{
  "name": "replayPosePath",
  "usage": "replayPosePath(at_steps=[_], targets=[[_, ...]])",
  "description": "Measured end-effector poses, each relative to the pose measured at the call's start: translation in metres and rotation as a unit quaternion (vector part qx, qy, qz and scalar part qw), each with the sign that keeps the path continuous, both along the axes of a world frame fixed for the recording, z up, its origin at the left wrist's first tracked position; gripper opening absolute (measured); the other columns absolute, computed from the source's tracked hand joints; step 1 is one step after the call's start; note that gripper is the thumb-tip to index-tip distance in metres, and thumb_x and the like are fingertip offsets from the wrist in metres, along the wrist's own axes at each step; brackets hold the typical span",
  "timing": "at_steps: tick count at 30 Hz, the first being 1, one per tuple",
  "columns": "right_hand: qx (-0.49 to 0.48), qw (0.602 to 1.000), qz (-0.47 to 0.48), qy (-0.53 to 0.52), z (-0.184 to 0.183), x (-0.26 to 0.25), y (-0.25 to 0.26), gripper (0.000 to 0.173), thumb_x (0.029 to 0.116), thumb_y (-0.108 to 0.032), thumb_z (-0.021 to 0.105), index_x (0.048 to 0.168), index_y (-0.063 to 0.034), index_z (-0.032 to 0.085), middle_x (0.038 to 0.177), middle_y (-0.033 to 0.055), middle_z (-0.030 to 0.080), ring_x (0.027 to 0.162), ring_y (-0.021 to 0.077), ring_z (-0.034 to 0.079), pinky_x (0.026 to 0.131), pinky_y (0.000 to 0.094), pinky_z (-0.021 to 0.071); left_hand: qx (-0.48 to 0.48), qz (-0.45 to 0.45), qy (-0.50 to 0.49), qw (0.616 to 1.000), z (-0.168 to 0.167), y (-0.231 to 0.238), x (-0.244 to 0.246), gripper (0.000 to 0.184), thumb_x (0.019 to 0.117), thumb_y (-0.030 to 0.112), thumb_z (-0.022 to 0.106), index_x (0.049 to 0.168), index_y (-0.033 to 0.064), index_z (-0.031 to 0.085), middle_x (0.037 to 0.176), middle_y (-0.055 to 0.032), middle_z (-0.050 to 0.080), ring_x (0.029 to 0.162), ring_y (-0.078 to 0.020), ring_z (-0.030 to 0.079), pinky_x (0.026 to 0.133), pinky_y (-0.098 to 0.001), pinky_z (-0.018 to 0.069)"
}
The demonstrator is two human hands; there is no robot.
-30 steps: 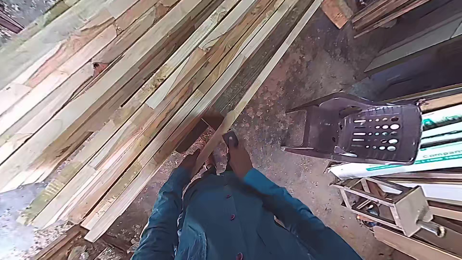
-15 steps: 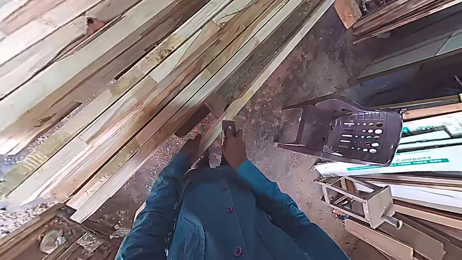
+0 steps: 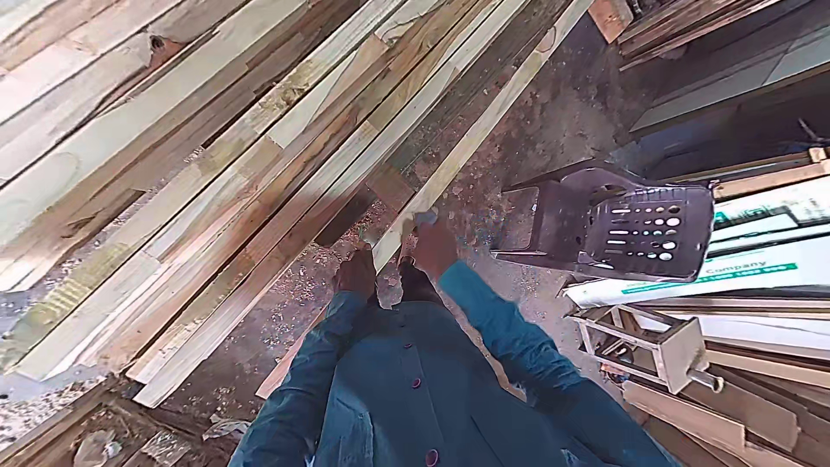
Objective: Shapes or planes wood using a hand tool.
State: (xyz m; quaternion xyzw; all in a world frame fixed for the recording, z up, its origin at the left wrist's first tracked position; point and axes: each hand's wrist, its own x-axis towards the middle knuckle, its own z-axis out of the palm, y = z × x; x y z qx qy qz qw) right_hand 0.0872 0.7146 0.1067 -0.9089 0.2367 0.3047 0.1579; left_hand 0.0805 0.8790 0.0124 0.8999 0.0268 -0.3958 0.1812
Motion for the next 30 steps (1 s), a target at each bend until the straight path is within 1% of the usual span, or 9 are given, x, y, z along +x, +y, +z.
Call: replayPosePath(at_steps=[6, 8, 10, 14, 16, 19, 22, 27, 30], targets=[[0.150, 0.986, 0.044, 0.051, 0.021, -0.035, 0.001, 0.027, 0.0993, -0.022, 0.062, 0.115, -0.0007, 0.070, 0.114, 0.0240, 0.067, 0.108, 0.0384, 0.066, 0.089, 0.0565, 0.0538, -0.046, -0.051, 0.000, 0.998, -0.010, 0.011, 0.016, 0.056, 0.1128, 0.041, 0.027, 0.138, 0.0023, 0.059, 0.128, -0.0293, 0.065, 0.122, -0.0469, 0.062, 0.100, -0.0658, 0.0487], [0.274, 0.961, -0.019, -0.023, 0.016, -0.045, -0.037, 0.029, 0.1033, -0.021, 0.059, 0.125, -0.0041, 0.070, 0.093, 0.0137, 0.069, 0.073, 0.0212, 0.065, 0.066, 0.0389, 0.0553, -0.072, -0.083, 0.036, 0.993, -0.023, 0.023, 0.031, 0.053, 0.1115, 0.037, 0.040, 0.150, 0.0013, 0.045, 0.128, -0.0319, 0.063, 0.118, -0.0490, 0.063, 0.100, -0.0678, 0.0488], [0.412, 0.901, -0.123, -0.058, 0.013, -0.056, -0.067, 0.032, 0.1073, -0.021, 0.054, 0.132, -0.0044, 0.065, 0.093, 0.0083, 0.071, 0.059, 0.0091, 0.057, 0.053, 0.0251, 0.0488, -0.077, -0.054, 0.042, 0.995, -0.023, 0.033, 0.037, 0.060, 0.1127, 0.048, 0.027, 0.148, 0.0035, 0.048, 0.120, -0.0310, 0.067, 0.110, -0.0479, 0.066, 0.094, -0.0681, 0.0506], [0.481, 0.824, -0.269, -0.133, 0.011, -0.061, -0.102, 0.030, 0.1108, -0.024, 0.046, 0.111, -0.0014, 0.065, 0.088, 0.0068, 0.073, 0.057, 0.0071, 0.060, 0.050, 0.0214, 0.0497, -0.065, 0.028, 0.053, 0.996, -0.006, 0.032, 0.043, 0.087, 0.1072, 0.065, 0.013, 0.135, -0.0016, 0.062, 0.130, -0.0321, 0.064, 0.125, -0.0478, 0.060, 0.105, -0.0697, 0.0436], [0.497, 0.795, -0.312, -0.155, 0.004, -0.063, -0.105, 0.032, 0.1116, -0.026, 0.044, 0.104, -0.0019, 0.065, 0.083, 0.0064, 0.072, 0.054, 0.0076, 0.060, 0.048, 0.0202, 0.0498, -0.125, 0.075, 0.078, 0.986, -0.013, 0.038, 0.048, 0.074, 0.1102, 0.058, 0.024, 0.139, -0.0006, 0.059, 0.138, -0.0263, 0.061, 0.131, -0.0388, 0.058, 0.111, -0.0596, 0.0425], [0.526, 0.772, -0.320, -0.156, -0.011, -0.058, -0.097, 0.027, 0.1085, -0.019, 0.052, 0.125, -0.0003, 0.064, 0.090, 0.0104, 0.072, 0.064, 0.0150, 0.067, 0.056, 0.0278, 0.0581, -0.127, 0.037, 0.023, 0.991, -0.038, 0.057, 0.067, 0.059, 0.1114, 0.045, 0.037, 0.138, -0.0023, 0.060, 0.142, -0.0264, 0.059, 0.137, -0.0400, 0.053, 0.116, -0.0603, 0.0378], [0.491, 0.825, -0.229, -0.159, -0.027, -0.045, -0.081, 0.050, 0.1021, -0.013, 0.065, 0.150, -0.0115, 0.052, 0.117, 0.0145, 0.071, 0.088, 0.0258, 0.074, 0.078, 0.0441, 0.0642, -0.063, 0.022, 0.056, 0.996, -0.013, 0.079, 0.060, 0.075, 0.1076, 0.062, 0.031, 0.128, -0.0008, 0.067, 0.133, -0.0277, 0.064, 0.130, -0.0434, 0.058, 0.110, -0.0673, 0.0398], [0.219, 0.932, 0.014, -0.289, -0.072, -0.001, -0.046, 0.057, 0.0986, -0.014, 0.066, 0.153, -0.0074, 0.049, 0.124, 0.0277, 0.064, 0.107, 0.0384, 0.068, 0.094, 0.0510, 0.0564, -0.034, 0.014, 0.039, 0.999, 0.011, 0.159, -0.008, 0.085, 0.0795, 0.046, 0.088, 0.147, 0.0109, 0.051, 0.130, -0.0202, 0.067, 0.122, -0.0374, 0.064, 0.107, -0.0610, 0.0477], [0.126, 0.954, 0.050, -0.268, -0.101, -0.013, -0.018, 0.067, 0.0974, -0.008, 0.063, 0.160, -0.0134, 0.038, 0.140, 0.0308, 0.049, 0.111, 0.0425, 0.065, 0.089, 0.0505, 0.0593, 0.007, -0.022, 0.033, 0.999, 0.002, 0.194, -0.041, 0.087, 0.0714, 0.038, 0.094, 0.143, 0.0071, 0.054, 0.128, -0.0225, 0.067, 0.124, -0.0402, 0.062, 0.109, -0.0619, 0.0451]])
